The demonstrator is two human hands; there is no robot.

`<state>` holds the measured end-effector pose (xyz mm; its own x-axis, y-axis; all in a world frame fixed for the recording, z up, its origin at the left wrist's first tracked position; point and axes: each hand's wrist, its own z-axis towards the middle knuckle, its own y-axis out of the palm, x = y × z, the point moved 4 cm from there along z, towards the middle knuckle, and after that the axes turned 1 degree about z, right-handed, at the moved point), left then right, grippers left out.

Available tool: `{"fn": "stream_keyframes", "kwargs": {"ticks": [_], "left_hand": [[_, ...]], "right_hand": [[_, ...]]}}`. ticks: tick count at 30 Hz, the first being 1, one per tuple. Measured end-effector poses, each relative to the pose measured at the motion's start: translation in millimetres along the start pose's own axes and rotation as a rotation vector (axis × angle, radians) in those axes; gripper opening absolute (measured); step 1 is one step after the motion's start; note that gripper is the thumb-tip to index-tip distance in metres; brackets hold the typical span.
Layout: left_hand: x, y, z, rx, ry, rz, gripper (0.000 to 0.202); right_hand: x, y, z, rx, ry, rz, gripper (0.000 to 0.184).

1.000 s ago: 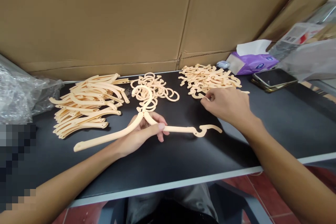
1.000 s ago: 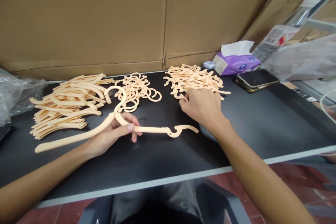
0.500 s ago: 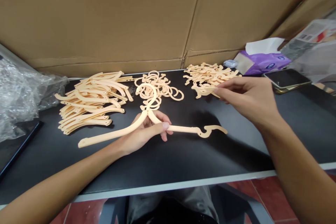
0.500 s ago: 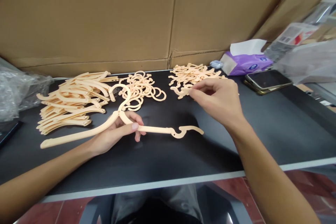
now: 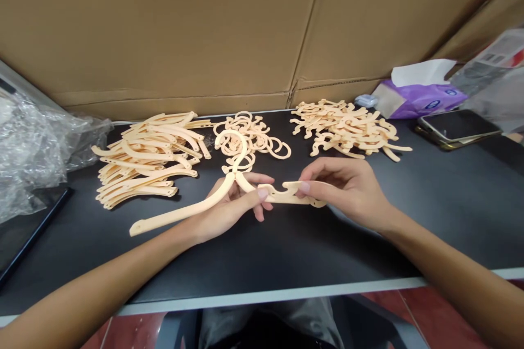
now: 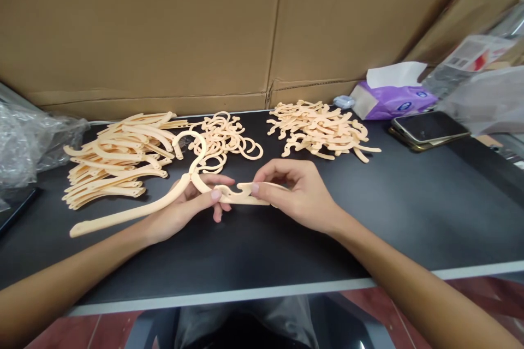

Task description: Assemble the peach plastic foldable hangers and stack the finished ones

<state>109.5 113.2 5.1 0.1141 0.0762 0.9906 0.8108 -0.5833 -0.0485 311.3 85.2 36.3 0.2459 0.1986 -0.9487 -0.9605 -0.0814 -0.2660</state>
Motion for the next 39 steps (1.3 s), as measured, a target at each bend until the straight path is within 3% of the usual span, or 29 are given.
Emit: {"fn": "stream_keyframes", "kwargs": {"ticks": [9, 15, 22, 28, 31, 36, 39], "left_hand": [[4, -1.6, 1, -0.017, 0.067, 0.001, 0.034], [2, -3.0, 1, -0.029, 0.074, 0.036, 0.031], [0, 1.1, -1, -0.111, 0.008, -0.064, 0.026], [-1, 3.1, -2, -0.168, -0.057, -0.124, 0.033], [1, 2.6, -2, -0.172, -0.068, -0.123, 0.037], [1, 0.6, -1, -0.165, -0.058, -0.11, 0.043], [2, 0.2, 0, -0.131, -0.069, -0.113, 0.032]], "right_hand": [[-1, 11, -5, -0.167, -0.101, -0.036, 0.012], [-2, 18, -8, -0.23, -0.309, -0.094, 0.005], [0, 30, -9, -0.328, -0.279, -0.087, 0.009], [1, 30, -7, -0.276, -0.128, -0.158, 0.019], [3, 31, -9, -0.264, -0.129, -0.211, 0.02], [4, 17, -7, 0.057, -0.219, -0.318, 0.014], [6, 8, -5, 0.202, -0.243, -0.341, 0.011]]}}
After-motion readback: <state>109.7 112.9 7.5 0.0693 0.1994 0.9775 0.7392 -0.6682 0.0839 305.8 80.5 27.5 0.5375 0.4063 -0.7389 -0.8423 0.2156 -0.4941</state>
